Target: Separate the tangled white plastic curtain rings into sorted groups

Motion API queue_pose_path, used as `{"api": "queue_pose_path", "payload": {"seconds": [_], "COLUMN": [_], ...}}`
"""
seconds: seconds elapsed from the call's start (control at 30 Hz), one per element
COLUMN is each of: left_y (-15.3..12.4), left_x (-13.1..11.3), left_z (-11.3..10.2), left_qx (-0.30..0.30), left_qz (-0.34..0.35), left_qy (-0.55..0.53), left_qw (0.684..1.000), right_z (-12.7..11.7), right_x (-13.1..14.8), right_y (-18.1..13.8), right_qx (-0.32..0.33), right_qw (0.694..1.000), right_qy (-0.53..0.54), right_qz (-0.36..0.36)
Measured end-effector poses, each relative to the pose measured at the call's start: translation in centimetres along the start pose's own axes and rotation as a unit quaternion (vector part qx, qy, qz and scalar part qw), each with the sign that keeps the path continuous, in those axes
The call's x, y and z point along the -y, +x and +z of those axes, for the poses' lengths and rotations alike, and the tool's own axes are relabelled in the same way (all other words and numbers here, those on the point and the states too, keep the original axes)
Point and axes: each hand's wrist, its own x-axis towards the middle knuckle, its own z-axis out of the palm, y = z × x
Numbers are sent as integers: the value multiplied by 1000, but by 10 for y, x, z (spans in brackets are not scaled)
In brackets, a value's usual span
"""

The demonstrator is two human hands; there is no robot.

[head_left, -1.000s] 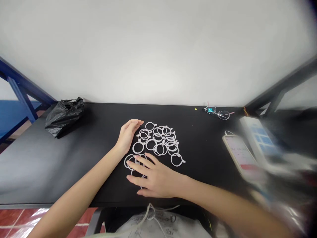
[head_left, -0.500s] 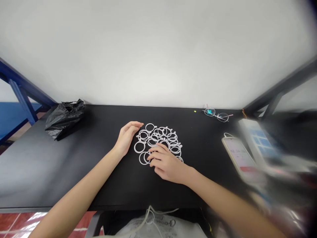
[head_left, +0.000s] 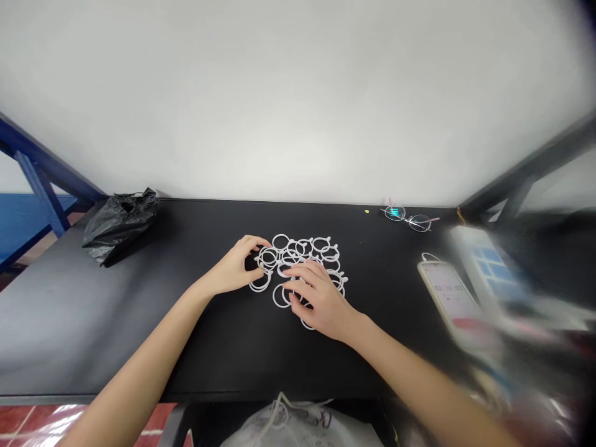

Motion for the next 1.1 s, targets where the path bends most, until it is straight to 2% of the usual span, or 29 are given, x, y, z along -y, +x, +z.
{"api": "queue_pose_path", "payload": {"seconds": [0.07, 0.17, 0.27, 0.5, 0.7, 0.83, 0.97, 1.1], "left_y": [-1, -4, -5, -6, -8, -8, -9, -10], "left_x": [0, 3, 5, -6, -7, -7, -13, -22], "left_z": [-3, -7, -8, -6, -3, -5, -10, -12], "left_qx": [16, 23, 18, 47, 41, 37, 39, 75], "left_qz": [6, -21, -42, -34, -32, -44, -71, -115], "left_qy": [-4, -1, 17, 65, 74, 74, 18, -128], "left_qw": [1000, 1000, 999, 996, 996, 996, 997, 982], "right_z": [1, 4, 8, 10, 10, 12, 11, 13], "right_x": [2, 2, 1, -3, 4, 5, 4, 4], "right_y": [-1, -4, -5, -4, -5, -7, -8, -8], "right_qx": [25, 42, 35, -3, 0, 15, 24, 25], "right_qw": [999, 998, 998, 1000, 999, 999, 998, 999], "right_qy": [-29, -38, -27, -15, -24, -46, -50, -44], "right_qz": [15, 30, 35, 25, 32, -2, -19, -5]}}
